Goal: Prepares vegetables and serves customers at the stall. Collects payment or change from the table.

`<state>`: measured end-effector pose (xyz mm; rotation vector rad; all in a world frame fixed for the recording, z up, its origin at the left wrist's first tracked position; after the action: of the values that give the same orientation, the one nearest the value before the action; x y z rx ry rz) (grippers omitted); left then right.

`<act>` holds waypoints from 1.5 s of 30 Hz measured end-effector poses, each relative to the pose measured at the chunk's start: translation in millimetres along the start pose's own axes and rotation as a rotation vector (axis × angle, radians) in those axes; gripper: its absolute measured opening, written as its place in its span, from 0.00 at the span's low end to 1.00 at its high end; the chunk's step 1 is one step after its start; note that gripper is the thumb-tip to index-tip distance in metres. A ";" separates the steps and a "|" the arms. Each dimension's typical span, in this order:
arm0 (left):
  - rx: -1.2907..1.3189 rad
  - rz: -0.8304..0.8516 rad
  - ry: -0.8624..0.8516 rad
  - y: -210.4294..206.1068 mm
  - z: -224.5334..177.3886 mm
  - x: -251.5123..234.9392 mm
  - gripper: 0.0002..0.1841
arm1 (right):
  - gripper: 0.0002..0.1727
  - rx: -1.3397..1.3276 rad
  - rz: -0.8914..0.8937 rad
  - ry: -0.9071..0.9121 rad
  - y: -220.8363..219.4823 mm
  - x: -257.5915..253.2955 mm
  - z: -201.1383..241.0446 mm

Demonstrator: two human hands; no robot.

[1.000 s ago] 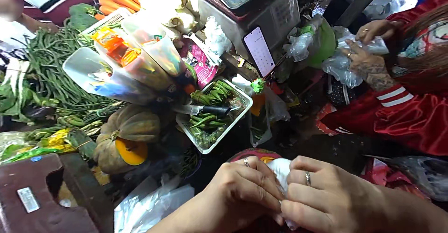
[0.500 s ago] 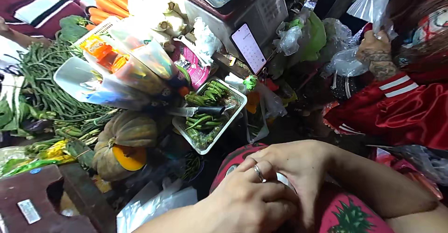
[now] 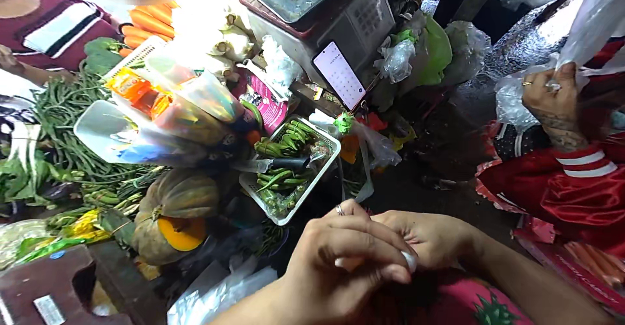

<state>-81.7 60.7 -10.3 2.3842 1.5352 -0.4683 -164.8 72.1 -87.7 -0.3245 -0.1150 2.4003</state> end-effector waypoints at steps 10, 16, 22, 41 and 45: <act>-0.649 0.223 0.615 6.1 231.3 43.7 0.27 | 0.27 -0.304 -0.611 -0.557 68.5 78.3 -87.3; -1.041 0.640 0.627 -43.1 292.7 78.6 0.21 | 0.31 -0.404 -0.979 -0.795 98.2 94.9 -103.2; -0.901 0.482 0.316 -63.6 233.3 66.6 0.09 | 0.30 -0.436 -0.946 -0.850 105.6 32.1 -126.8; -0.809 0.667 0.595 -91.2 213.8 51.2 0.22 | 0.20 0.882 -0.780 -1.102 165.6 -13.5 -188.5; -0.781 0.656 0.592 -90.1 212.1 48.4 0.26 | 0.19 0.867 -0.727 -1.144 165.7 -11.3 -186.0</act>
<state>-171.6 54.4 -227.9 2.2201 0.7432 0.8736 -213.5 -60.6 -293.1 1.2634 0.2547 1.4320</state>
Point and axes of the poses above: each hand's wrist, its own x-axis away from the middle knuckle, its own y-axis out of the back of the hand, z = x × y, the point moved 9 cm from there along -x, towards the middle knuckle, and after that the axes turned 13 degrees about -z, right-handed, at the moved point
